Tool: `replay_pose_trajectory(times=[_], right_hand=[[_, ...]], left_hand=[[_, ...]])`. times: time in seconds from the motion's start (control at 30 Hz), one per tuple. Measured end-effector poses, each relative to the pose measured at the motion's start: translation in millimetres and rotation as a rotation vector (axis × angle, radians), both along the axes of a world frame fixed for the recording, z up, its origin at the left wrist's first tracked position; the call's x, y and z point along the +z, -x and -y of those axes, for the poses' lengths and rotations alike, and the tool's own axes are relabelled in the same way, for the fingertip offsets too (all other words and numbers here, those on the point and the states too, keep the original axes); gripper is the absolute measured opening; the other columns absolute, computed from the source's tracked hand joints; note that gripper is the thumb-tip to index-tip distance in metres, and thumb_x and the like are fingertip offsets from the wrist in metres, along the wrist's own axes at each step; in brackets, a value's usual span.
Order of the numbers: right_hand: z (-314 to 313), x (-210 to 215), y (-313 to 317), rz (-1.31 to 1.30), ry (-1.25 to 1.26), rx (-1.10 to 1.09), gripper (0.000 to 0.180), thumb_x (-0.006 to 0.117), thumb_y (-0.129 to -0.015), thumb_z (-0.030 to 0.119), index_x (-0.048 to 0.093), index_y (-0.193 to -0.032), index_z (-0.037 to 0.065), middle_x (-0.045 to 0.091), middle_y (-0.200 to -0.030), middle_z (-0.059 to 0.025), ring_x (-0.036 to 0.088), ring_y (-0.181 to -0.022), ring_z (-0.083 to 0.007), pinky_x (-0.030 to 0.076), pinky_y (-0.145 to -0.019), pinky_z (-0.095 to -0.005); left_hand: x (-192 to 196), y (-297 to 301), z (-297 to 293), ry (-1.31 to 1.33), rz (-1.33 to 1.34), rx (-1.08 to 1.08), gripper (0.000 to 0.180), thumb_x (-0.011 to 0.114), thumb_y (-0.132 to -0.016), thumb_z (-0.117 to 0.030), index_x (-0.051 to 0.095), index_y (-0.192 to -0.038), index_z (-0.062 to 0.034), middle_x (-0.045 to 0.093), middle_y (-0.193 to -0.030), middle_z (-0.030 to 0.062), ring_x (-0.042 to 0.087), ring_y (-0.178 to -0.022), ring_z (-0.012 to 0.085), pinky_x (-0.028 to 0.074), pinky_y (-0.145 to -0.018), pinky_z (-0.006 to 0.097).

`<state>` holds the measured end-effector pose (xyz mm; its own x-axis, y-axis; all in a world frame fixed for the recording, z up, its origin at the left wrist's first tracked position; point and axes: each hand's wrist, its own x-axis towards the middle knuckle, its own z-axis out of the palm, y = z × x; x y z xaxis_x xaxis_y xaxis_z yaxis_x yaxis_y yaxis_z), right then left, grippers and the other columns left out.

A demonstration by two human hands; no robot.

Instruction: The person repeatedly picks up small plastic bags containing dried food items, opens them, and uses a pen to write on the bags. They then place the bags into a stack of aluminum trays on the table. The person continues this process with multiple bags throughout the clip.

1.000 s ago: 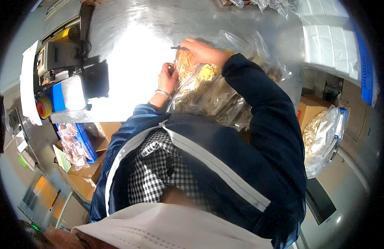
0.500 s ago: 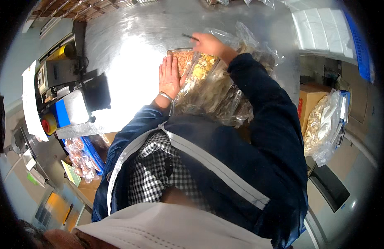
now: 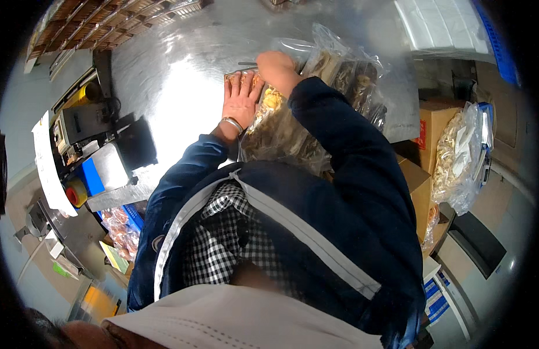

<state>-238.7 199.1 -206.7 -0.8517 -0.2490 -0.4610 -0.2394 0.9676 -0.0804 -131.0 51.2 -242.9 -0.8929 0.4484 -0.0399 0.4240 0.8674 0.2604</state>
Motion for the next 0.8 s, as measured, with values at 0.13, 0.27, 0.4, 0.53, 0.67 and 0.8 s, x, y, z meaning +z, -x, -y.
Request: replay_pose_trajectory(times=[0.13,0.27,0.4,0.53,0.67,0.8], right_hand=[[1,-3,-3,-0.088,0.076,-0.081,0.021,0.064,-0.083,0.021,0.074,-0.098,0.01,0.071,-0.099,-0.0167,0.068,-0.096,-0.0367,0.055,-0.082,-0.046],[-16,5,0,0.002,0.313,-0.187,0.022,0.063,-0.081,0.023,0.073,-0.091,0.005,0.069,-0.092,-0.0204,0.067,-0.089,-0.0387,0.054,-0.075,-0.0448],[-33,-9,5,0.002,0.642,-0.303,0.025,0.063,-0.08,0.028,0.07,-0.087,0.006,0.066,-0.079,-0.0217,0.064,-0.075,-0.0378,0.05,-0.068,-0.0428],[-33,-7,-13,-0.063,0.993,-0.45,0.025,0.069,-0.084,0.026,0.071,-0.093,0.002,0.069,-0.078,-0.0133,0.065,-0.071,-0.022,0.05,-0.068,-0.0338],[-46,26,-43,-0.085,1.179,-0.538,0.024,0.071,-0.088,0.021,0.071,-0.099,0.0,0.071,-0.084,-0.0068,0.064,-0.08,-0.0126,0.05,-0.073,-0.0289],[-91,79,-87,-0.114,1.138,-0.611,0.025,0.07,-0.089,0.021,0.071,-0.103,0.001,0.07,-0.086,-0.004,0.061,-0.08,-0.0112,0.048,-0.075,-0.0288]], left_hand=[[6,3,2,0.051,0.011,-0.058,0.071,0.059,-0.089,-0.028,0.031,-0.153,-0.0167,0.025,-0.159,0.0119,0.02,-0.147,0.0362,0.014,-0.119,0.057],[-1,5,9,-0.04,-0.021,-0.145,0.063,0.054,-0.093,-0.027,0.035,-0.15,-0.0082,0.028,-0.159,0.0096,0.024,-0.147,0.0312,0.017,-0.119,0.051],[-18,5,-1,-0.124,-0.074,-0.093,0.054,0.046,-0.097,-0.023,0.038,-0.149,-0.0103,0.033,-0.157,0.0049,0.028,-0.145,0.0317,0.018,-0.118,0.054],[-13,6,-5,0.02,-0.081,-0.088,0.052,0.039,-0.1,-0.031,0.036,-0.15,-0.0176,0.031,-0.158,0.003,0.024,-0.147,0.0296,0.015,-0.117,0.058],[-21,5,-2,0.001,-0.089,-0.097,0.054,0.041,-0.099,-0.033,0.036,-0.151,-0.0179,0.028,-0.159,0.0027,0.023,-0.147,0.0303,0.017,-0.116,0.06],[-18,17,7,-0.477,0.051,-0.034,0.053,0.05,-0.095,-0.02,0.042,-0.147,-0.0154,0.037,-0.155,0.0076,0.025,-0.145,0.0364,0.018,-0.117,0.056]])
